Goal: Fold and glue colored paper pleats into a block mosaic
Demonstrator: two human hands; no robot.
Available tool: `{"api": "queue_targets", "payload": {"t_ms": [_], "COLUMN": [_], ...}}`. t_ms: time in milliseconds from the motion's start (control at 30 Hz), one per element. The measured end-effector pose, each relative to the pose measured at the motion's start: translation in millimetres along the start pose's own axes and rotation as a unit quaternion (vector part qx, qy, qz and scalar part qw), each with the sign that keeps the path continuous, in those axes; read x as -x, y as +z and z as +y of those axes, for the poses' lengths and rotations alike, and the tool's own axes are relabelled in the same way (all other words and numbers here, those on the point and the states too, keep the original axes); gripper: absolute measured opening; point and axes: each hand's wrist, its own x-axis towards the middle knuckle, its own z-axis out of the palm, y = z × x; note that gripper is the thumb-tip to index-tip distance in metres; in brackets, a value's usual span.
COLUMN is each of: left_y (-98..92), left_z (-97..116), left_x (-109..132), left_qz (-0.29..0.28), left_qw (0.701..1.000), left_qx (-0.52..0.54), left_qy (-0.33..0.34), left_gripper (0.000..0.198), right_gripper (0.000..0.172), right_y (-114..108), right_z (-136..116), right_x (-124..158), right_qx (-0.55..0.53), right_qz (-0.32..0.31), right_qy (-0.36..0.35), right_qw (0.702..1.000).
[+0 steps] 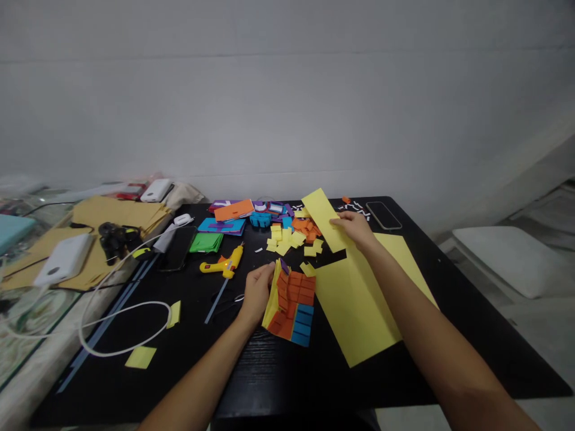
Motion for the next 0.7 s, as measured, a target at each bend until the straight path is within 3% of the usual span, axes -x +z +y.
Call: {"api": "queue_targets", "payload": {"t_ms": [133, 333, 467, 567, 700], "left_y": [-4.5, -2.4, -3.5, -11.1, -18.6], "left_z": [8, 11, 8, 11, 30], "left_x": [-3, -3, -3, -4, -8], "left_qz": [-0.004, -0.027, -0.051, -0.065, -0.055], "left_qw": [0.999, 0.991, 0.985, 0.978, 0.962], "left_qx": [-0.026, -0.102, -0.144, -0.183, -0.241], "left_qy": [0.040, 0.085, 0.085, 0.083, 0.118], "left_gripper": [0.060, 0.042, 0.033, 0.025, 0.020], "right_gripper": [0.034, 0.052, 0.045, 0.030, 0.018], "right_y": [-9, -6, 0, -1, -5], "right_z": [-21, -45, -58, -65, -74], "right_x": [11, 29, 36, 41, 50], "right_qx": [-0.105, -0.193, -0.192, -0.164, -0.115], "right_qz": [0.036, 0.052, 0.017, -0.017, -0.043], "right_qy": [-0.033, -0.093, -0.094, -0.089, -0.097], "right_qw": [0.993, 0.975, 0.977, 0.982, 0.988]}}
